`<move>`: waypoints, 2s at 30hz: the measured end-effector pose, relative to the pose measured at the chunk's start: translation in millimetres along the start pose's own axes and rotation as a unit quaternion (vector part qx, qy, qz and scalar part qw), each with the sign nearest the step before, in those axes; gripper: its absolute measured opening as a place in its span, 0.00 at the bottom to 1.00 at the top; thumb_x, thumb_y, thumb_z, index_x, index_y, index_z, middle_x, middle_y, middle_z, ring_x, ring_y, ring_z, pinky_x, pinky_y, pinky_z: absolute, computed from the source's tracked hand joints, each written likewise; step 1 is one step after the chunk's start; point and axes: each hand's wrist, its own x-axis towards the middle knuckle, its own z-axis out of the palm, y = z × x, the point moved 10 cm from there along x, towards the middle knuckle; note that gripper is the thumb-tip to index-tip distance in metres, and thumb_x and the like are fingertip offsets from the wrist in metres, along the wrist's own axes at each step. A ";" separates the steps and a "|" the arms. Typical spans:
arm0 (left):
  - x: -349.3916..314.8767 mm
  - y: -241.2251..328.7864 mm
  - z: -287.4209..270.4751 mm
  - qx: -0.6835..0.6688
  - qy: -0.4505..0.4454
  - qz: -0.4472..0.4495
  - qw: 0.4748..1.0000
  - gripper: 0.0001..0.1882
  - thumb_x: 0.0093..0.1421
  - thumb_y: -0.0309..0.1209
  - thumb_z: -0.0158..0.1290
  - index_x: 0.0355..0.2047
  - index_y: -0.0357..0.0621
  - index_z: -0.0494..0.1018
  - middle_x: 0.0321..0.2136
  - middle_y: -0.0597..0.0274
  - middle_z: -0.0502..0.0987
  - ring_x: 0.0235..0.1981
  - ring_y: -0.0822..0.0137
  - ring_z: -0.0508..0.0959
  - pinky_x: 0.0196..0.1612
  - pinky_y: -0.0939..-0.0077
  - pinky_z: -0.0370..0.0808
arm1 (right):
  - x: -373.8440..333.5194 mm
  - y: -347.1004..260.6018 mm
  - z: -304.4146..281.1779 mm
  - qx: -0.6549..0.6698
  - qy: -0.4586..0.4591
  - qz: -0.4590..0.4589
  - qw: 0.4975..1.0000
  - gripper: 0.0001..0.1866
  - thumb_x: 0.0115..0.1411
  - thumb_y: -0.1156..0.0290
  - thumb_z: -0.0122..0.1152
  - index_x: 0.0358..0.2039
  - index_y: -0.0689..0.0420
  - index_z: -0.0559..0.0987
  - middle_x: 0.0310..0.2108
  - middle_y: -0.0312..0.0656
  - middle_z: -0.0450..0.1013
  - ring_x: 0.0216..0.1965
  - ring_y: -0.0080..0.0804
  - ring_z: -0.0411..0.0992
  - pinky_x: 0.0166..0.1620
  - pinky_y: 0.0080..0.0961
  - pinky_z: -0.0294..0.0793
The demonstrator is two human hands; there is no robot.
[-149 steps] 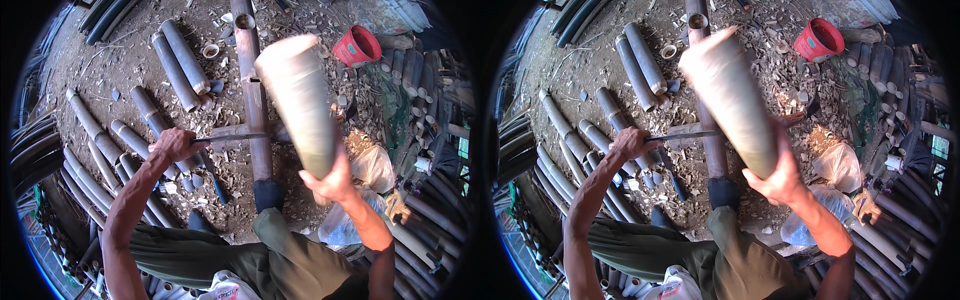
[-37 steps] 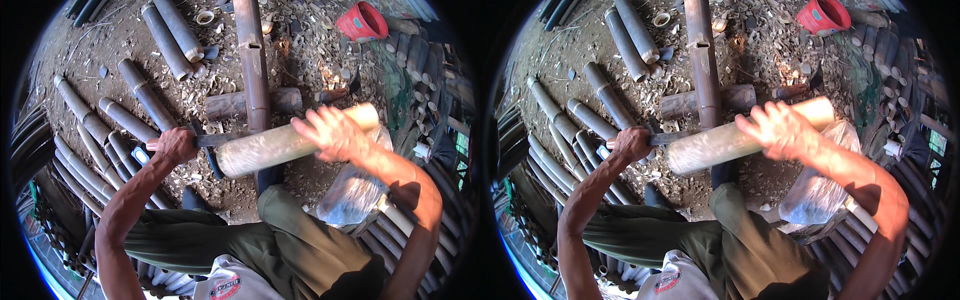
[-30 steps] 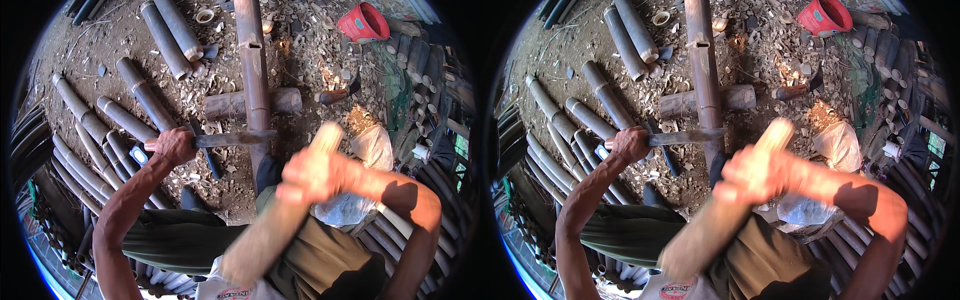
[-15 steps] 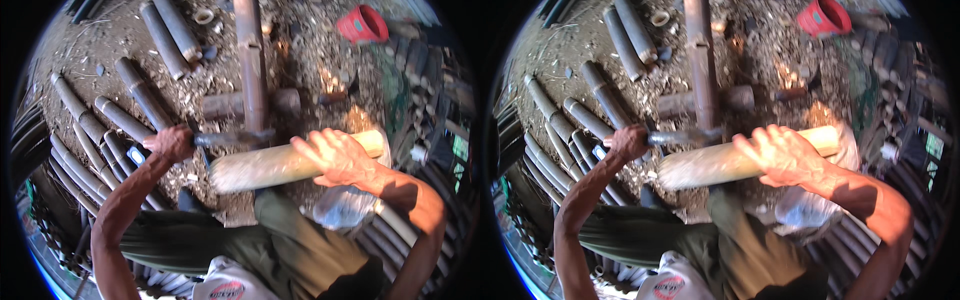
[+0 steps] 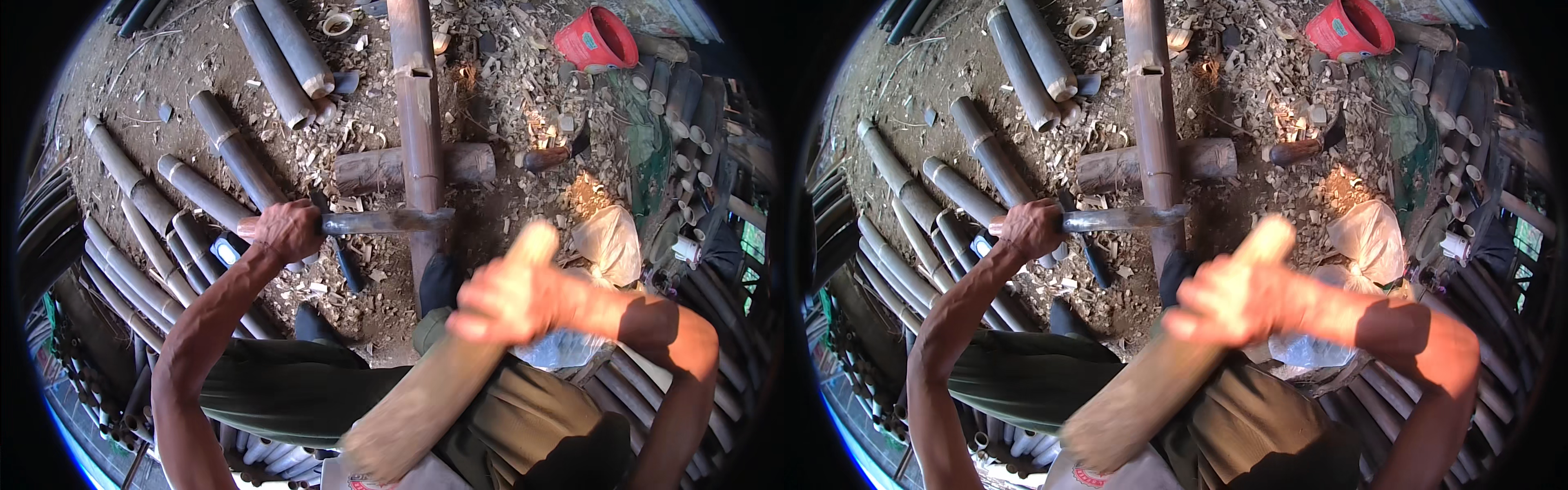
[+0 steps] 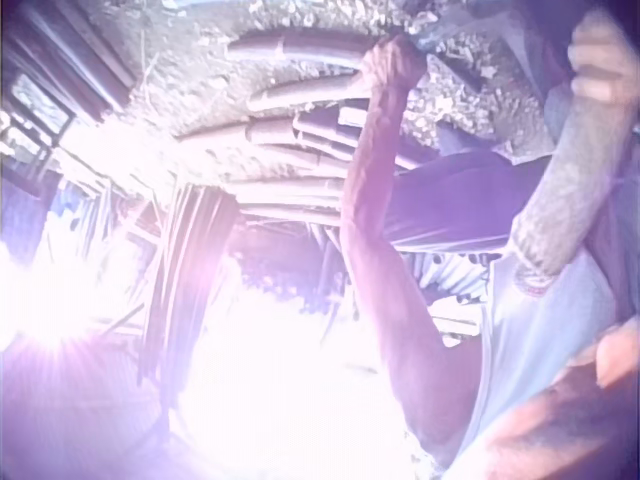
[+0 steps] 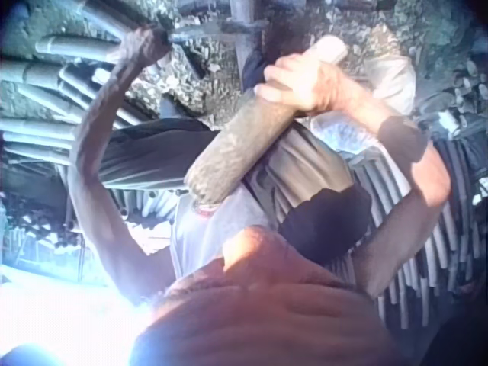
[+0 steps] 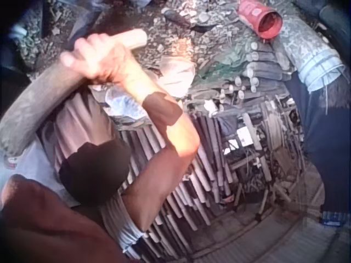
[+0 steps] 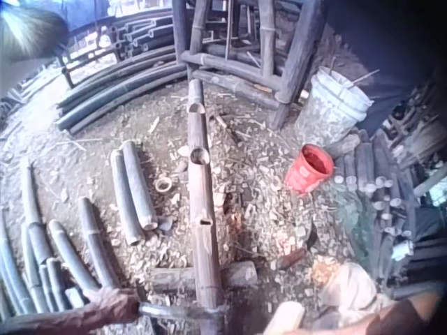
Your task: The person shapes bamboo segments by using a chisel and a mallet to hollow out sections and then uses a knife to shave the edges of the holes.
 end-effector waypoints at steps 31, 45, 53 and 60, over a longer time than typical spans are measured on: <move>-63.3 33.6 -7.3 -0.007 0.190 0.009 0.982 0.27 0.50 0.47 0.62 0.42 0.43 0.68 0.33 0.54 0.69 0.33 0.53 0.72 0.38 0.58 0.67 | -85.2 19.0 8.7 0.097 -0.084 0.311 0.942 0.45 0.24 0.65 0.75 0.50 0.61 0.71 0.43 0.49 0.72 0.40 0.44 0.74 0.42 0.38 0.75; 36.5 -33.6 -77.7 -0.026 -0.016 -0.012 0.999 0.40 0.53 0.71 0.45 0.19 0.42 0.77 0.10 0.58 0.69 0.15 0.58 0.73 0.25 0.59 0.69 | -176.5 42.4 -31.6 0.390 0.267 0.640 0.606 0.43 0.39 0.58 0.72 0.53 0.64 0.65 0.43 0.45 0.72 0.42 0.32 0.74 0.45 0.30 0.74; 36.9 -37.2 -64.7 -0.012 -0.071 -0.051 0.996 0.36 0.54 0.68 0.47 0.19 0.42 0.77 0.12 0.54 0.71 0.18 0.54 0.74 0.26 0.57 0.69 | -122.6 75.5 -54.3 0.365 0.350 0.546 0.668 0.52 0.39 0.69 0.72 0.64 0.63 0.54 0.57 0.46 0.63 0.58 0.36 0.62 0.60 0.33 0.61; 40.1 -39.7 -49.4 0.005 -0.105 -0.063 0.992 0.39 0.52 0.70 0.47 0.17 0.41 0.76 0.13 0.56 0.72 0.15 0.57 0.73 0.23 0.59 0.69 | -69.2 130.2 -8.2 0.038 0.036 0.527 0.848 0.50 0.41 0.66 0.70 0.66 0.42 0.56 0.43 0.56 0.69 0.38 0.59 0.75 0.44 0.47 0.77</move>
